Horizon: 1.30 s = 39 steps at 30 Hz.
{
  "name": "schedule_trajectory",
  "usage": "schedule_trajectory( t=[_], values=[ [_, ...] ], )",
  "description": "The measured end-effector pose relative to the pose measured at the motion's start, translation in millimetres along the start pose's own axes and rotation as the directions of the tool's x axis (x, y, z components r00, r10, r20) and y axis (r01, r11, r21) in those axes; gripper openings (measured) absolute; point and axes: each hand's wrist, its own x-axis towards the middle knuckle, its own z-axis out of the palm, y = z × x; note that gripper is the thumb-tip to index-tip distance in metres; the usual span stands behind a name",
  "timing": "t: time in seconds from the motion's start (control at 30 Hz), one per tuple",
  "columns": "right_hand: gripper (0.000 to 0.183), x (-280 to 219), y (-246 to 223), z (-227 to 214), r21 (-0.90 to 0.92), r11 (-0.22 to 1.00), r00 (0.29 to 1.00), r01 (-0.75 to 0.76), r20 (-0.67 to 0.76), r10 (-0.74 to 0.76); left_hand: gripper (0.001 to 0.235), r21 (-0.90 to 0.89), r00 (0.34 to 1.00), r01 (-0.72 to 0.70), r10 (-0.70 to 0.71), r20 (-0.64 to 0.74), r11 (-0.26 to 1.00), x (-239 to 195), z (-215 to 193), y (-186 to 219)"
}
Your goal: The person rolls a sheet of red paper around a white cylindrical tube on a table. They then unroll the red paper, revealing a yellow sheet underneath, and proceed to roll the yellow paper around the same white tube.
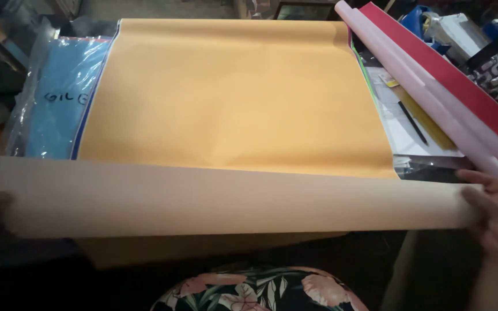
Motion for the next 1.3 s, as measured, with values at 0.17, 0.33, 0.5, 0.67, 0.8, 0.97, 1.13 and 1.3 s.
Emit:
schedule_trajectory(
  t=[0.17,0.33,0.5,0.67,0.8,0.97,1.13,1.3],
  values=[
    [0.038,-15,-18,51,-0.042,0.954,0.955,-0.298,-0.021,0.297,0.034,-0.143,0.964,-0.085,0.044,-0.263,0.986,-189,80,218],
    [0.037,-7,0,58,-0.115,0.941,0.948,-0.318,-0.01,0.319,0.106,0.315,0.332,-0.866,0.918,-0.218,0.388,-250,177,253],
    [0.037,-20,-21,82,-0.264,0.889,0.926,-0.374,-0.048,0.375,0.116,0.593,0.277,-0.79,0.954,0.117,0.157,-220,253,278],
    [0.038,-28,-10,84,-0.328,0.876,0.935,-0.354,-0.105,0.338,0.102,0.571,0.386,-0.799,0.89,0.244,0.191,-210,282,274],
    [0.048,-48,-26,91,-0.594,0.725,0.937,-0.349,-0.231,0.262,0.024,0.502,0.352,-0.837,0.917,0.187,0.219,-208,288,269],
    [0.065,-114,-38,151,-0.935,0.116,0.69,0.336,0.16,-0.706,0.025,0.441,0.43,-0.852,0.857,0.284,0.281,-209,286,272],
    [0.094,-153,-48,267,-0.415,0.13,0.435,0.9,0.849,-0.299,0.026,0.276,0.428,-0.9,0.794,0.43,0.336,-206,292,272],
    [0.041,-139,-8,299,-0.38,0.134,0.402,0.915,0.886,-0.231,0.026,0.342,0.515,-0.856,0.697,0.499,0.388,-211,290,274]
  ],
)
